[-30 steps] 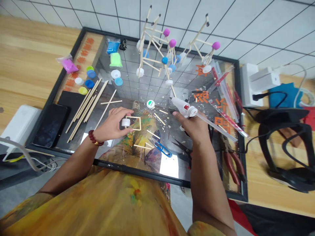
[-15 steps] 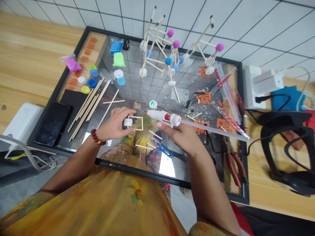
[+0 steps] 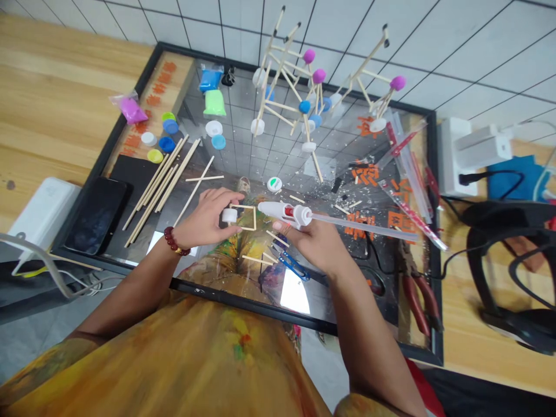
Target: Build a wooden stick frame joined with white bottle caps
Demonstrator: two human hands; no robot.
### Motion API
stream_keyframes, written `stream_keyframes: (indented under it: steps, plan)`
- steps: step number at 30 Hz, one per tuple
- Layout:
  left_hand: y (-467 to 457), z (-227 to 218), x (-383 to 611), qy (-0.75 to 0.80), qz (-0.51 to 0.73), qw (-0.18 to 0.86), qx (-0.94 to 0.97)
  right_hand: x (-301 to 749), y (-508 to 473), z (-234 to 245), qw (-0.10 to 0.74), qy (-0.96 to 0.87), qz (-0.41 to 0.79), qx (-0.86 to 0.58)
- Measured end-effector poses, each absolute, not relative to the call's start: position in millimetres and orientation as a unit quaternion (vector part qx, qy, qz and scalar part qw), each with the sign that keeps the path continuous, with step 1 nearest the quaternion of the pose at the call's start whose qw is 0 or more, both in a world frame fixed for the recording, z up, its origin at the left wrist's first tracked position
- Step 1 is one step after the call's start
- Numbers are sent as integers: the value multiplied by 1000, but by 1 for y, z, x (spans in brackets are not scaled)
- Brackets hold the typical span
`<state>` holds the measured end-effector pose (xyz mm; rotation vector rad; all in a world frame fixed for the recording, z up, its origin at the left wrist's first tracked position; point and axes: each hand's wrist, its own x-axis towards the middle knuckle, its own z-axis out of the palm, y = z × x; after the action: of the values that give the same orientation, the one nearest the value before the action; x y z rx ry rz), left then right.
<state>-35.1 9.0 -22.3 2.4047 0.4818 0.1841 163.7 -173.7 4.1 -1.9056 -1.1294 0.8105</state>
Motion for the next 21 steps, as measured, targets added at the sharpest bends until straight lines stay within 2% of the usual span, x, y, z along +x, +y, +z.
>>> stream_keyframes:
  steps: [21]
  plan:
    - [9, -21, -34, 188, 67, 336, 920, 165, -176, -1, 377, -427, 333, -751]
